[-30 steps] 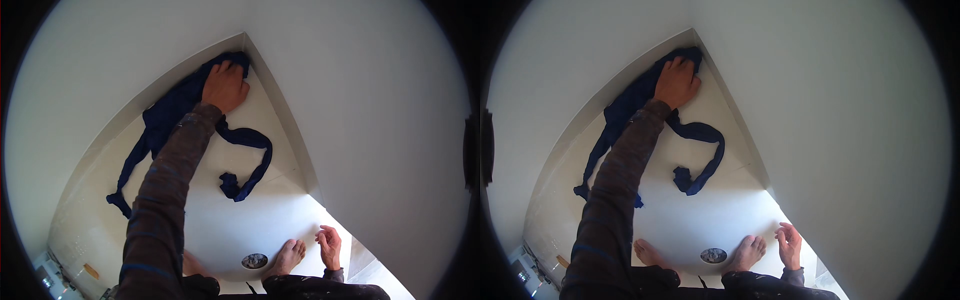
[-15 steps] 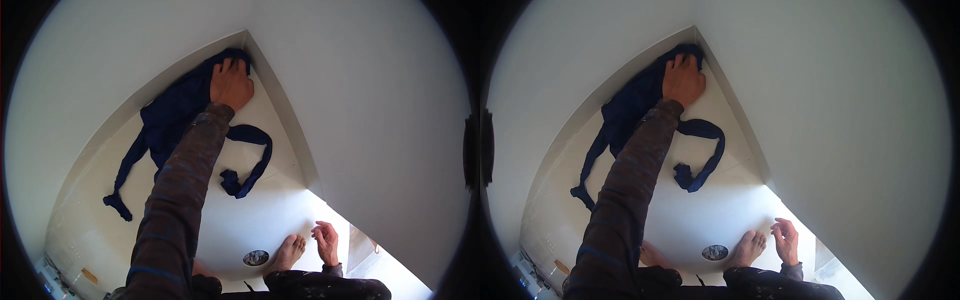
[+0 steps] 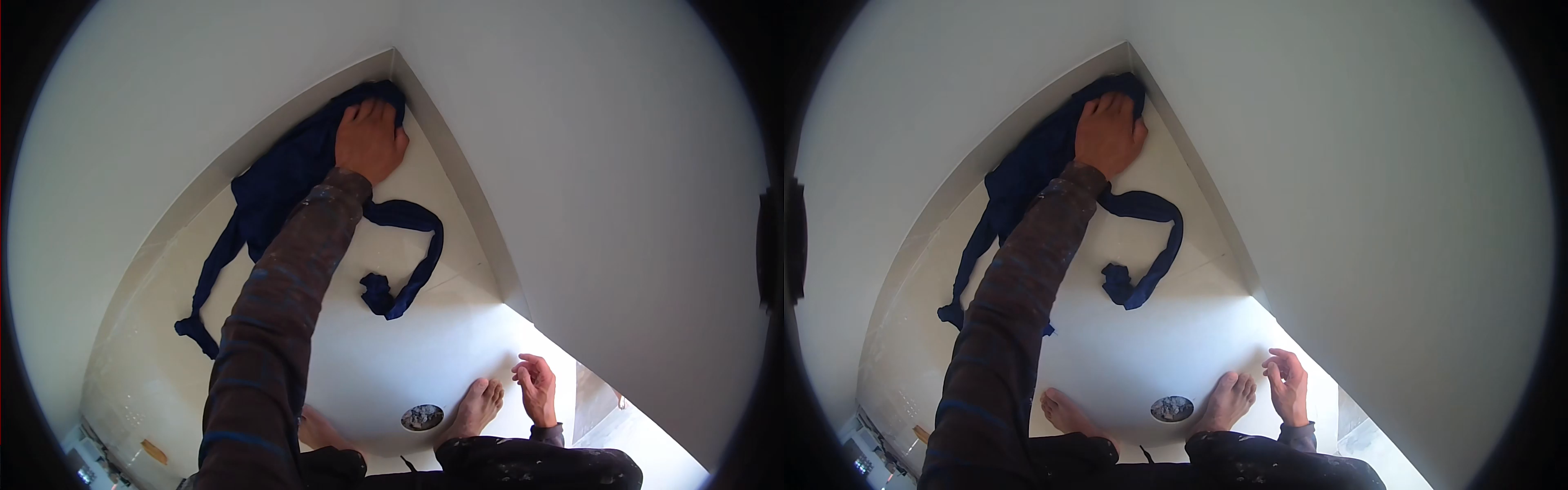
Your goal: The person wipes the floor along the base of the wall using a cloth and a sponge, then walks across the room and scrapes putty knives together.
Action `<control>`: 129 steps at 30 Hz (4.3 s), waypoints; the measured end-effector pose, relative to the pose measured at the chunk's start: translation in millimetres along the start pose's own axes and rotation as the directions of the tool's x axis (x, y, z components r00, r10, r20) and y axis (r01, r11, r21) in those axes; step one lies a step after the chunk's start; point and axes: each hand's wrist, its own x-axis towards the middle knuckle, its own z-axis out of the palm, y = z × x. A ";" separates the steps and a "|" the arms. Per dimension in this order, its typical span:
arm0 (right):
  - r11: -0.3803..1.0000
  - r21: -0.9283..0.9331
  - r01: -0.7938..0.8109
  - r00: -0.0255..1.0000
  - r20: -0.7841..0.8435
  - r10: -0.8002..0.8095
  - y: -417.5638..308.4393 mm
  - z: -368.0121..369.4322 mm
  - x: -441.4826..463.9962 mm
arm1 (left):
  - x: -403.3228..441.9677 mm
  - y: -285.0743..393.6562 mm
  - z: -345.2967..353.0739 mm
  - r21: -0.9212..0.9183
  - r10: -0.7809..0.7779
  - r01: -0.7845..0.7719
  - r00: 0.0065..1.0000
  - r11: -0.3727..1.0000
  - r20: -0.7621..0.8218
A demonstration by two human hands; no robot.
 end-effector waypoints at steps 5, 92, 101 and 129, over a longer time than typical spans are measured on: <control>0.999 0.053 -0.013 1.000 0.005 0.013 -4.0 3.2 4.9 | -36.9 -4.2 -24.0 0.116 0.045 -0.039 0.998 0.992 -0.046; 0.996 -0.045 -0.078 0.997 -0.020 0.077 11.1 -12.5 3.2 | -5.6 -36.7 -11.4 -0.645 -0.296 0.295 0.949 0.705 0.110; 0.994 -0.084 -0.066 0.998 -0.025 0.064 29.3 -19.0 -0.1 | 21.0 -22.4 -7.7 -0.676 -0.315 0.340 0.935 0.654 0.165; 0.990 -0.141 0.018 1.000 0.007 -0.017 2.7 -13.3 5.5 | -2.3 23.3 -5.9 -0.280 -0.252 0.181 0.938 0.943 -0.240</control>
